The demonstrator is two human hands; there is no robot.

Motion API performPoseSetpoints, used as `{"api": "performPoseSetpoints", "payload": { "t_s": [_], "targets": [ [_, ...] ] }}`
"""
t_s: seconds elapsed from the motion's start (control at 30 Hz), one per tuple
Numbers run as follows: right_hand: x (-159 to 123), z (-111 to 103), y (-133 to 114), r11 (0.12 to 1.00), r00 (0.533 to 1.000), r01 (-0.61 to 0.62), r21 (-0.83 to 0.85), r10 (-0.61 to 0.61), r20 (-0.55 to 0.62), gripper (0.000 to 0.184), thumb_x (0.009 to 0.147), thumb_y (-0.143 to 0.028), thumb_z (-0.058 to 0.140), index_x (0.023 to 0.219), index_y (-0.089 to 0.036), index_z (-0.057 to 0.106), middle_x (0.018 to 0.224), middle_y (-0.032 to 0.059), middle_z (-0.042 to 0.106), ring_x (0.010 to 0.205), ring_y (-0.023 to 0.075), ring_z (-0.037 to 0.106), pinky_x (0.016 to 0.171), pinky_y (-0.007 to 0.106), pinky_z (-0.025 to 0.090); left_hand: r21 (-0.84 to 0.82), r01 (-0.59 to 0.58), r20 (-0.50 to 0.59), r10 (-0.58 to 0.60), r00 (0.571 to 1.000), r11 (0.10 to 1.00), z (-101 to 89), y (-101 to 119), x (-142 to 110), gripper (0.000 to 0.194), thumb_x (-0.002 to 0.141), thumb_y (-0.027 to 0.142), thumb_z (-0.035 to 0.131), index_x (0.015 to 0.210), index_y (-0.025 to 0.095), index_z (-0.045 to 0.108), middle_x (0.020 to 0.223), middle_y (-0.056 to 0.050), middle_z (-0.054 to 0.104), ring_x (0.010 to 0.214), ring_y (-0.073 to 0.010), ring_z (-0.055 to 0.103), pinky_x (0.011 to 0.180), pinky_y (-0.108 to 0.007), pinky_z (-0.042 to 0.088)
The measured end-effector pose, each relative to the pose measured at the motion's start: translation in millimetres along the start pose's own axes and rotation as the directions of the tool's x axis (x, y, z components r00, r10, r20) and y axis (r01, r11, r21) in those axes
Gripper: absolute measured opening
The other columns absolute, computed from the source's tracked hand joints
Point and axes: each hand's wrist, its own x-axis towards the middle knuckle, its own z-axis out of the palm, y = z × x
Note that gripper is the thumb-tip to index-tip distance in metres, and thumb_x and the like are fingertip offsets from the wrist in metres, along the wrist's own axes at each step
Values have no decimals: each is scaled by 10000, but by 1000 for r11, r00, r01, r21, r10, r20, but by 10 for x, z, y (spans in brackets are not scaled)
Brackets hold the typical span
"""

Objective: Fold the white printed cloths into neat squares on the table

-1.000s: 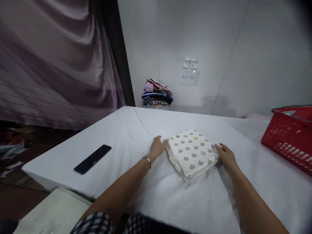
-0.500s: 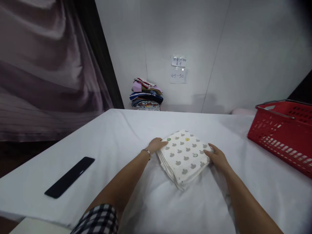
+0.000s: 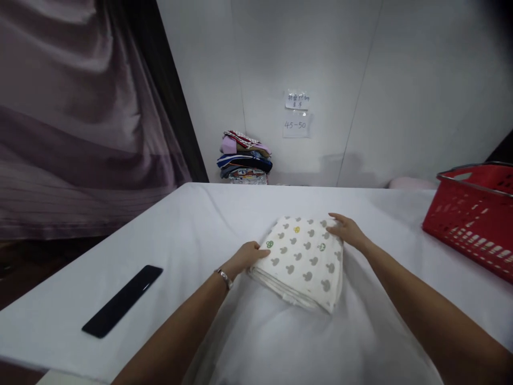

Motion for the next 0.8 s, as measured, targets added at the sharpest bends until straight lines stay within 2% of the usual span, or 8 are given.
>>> {"api": "performPoseSetpoints", "payload": {
  "t_s": [0.1,0.2,0.3,0.4,0.47,0.57,0.8],
  "targets": [
    [269,179,-89,972,999,20,-234,-9,46,583,709,-297,618,1266,-156,517,1244,120,572,1086,308,547,928,403,419,64,2,-84,3,996,998,55,-57,-78,302,721,474,596,764,175,594,830,-41,678,786,-198,609,600,-241,406],
    [292,335,-176,904,997,60,-424,-36,65,523,754,-262,574,1259,-139,522,1319,140,510,1212,341,438,1021,442,313,98,6,-127,6,992,995,102,-48,-127,298,733,480,586,731,182,573,794,-38,667,740,-185,602,587,-247,386],
    [47,451,-344,858,977,211,-469,-173,124,485,799,-297,536,1269,-177,522,1377,112,457,1290,322,351,1087,428,214,89,-13,-166,27,986,996,129,-39,-159,302,737,491,579,703,193,547,756,-27,649,714,-178,592,580,-251,373],
    [-362,592,-527,762,923,380,-525,-273,272,510,863,-384,426,1328,-177,459,1409,117,419,1305,291,342,1083,487,202,65,-41,-175,52,983,997,141,-63,-167,300,737,493,579,691,201,530,737,-13,634,696,-169,580,573,-249,366],
    [-629,703,-581,720,903,412,-558,-244,352,577,867,-456,414,1369,-170,407,1445,125,363,1340,290,289,1091,511,170,46,-43,-158,50,986,998,146,-90,-161,302,737,494,581,687,203,519,729,-7,629,680,-163,574,562,-247,363],
    [-899,842,-527,661,891,435,-611,-221,396,605,875,-515,383,1389,-196,382,1482,111,293,1375,287,211,1095,521,150,28,-50,-149,53,987,998,159,-133,-143,311,735,502,582,685,203,511,735,-7,631,677,-161,573,553,-247,358],
    [-967,925,-349,611,890,454,-649,-267,370,591,907,-543,289,1382,-209,398,1480,99,296,1374,269,220,1093,505,182,20,-84,-161,86,983,996,221,-231,-93,313,742,514,576,718,205,528,775,-8,645,690,-161,575,548,-250,354]
  ]
}}
